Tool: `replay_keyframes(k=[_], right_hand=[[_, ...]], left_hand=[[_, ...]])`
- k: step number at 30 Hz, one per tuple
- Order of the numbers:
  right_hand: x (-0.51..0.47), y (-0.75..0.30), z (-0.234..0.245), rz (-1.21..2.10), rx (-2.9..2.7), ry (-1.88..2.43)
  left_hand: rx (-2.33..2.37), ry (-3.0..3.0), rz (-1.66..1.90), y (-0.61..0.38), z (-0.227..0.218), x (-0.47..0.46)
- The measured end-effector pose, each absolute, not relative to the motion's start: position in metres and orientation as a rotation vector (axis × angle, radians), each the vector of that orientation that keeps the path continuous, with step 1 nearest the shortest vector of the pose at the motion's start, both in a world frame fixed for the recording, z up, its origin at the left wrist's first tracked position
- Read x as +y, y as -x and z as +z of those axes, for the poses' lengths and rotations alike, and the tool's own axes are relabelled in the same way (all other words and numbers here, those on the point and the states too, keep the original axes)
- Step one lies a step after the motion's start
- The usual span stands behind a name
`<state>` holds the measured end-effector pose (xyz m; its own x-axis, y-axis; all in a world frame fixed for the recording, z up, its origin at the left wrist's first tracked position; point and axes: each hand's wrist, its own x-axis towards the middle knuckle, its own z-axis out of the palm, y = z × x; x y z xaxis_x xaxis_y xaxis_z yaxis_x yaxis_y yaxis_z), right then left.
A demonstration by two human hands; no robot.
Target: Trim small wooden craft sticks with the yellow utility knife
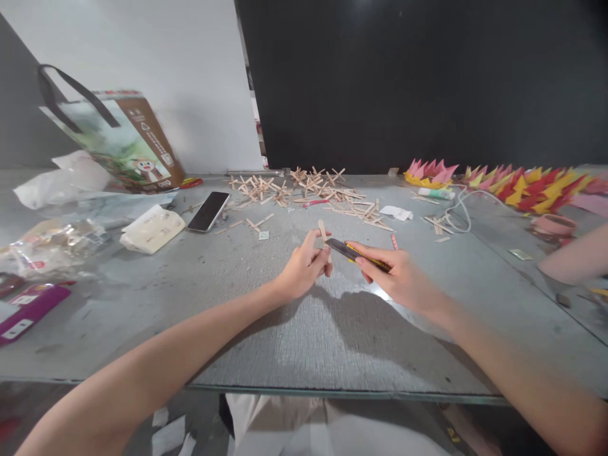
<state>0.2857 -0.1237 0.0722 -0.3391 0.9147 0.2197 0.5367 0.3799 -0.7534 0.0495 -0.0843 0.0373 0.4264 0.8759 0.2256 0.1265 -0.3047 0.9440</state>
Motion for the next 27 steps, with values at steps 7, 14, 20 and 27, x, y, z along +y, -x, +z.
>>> replay_keyframes(k=[7,14,20,27], right_hand=[[-0.116,-0.29,0.071,1.211,-1.759,1.163],[-0.113,-0.289,0.065,1.429,-1.546,1.132],[-0.117,-0.283,0.066,1.528,-1.414,1.099],[-0.116,-0.277,0.063,1.668,-1.265,1.026]], left_hand=[[0.738,-1.656,0.927,-0.048,0.038,-0.079],[0.79,-1.727,0.965,-0.05,0.039,-0.081],[0.89,-1.81,0.975,-0.048,0.037,-0.081],[0.969,-1.871,0.985,-0.048,0.037,-0.08]])
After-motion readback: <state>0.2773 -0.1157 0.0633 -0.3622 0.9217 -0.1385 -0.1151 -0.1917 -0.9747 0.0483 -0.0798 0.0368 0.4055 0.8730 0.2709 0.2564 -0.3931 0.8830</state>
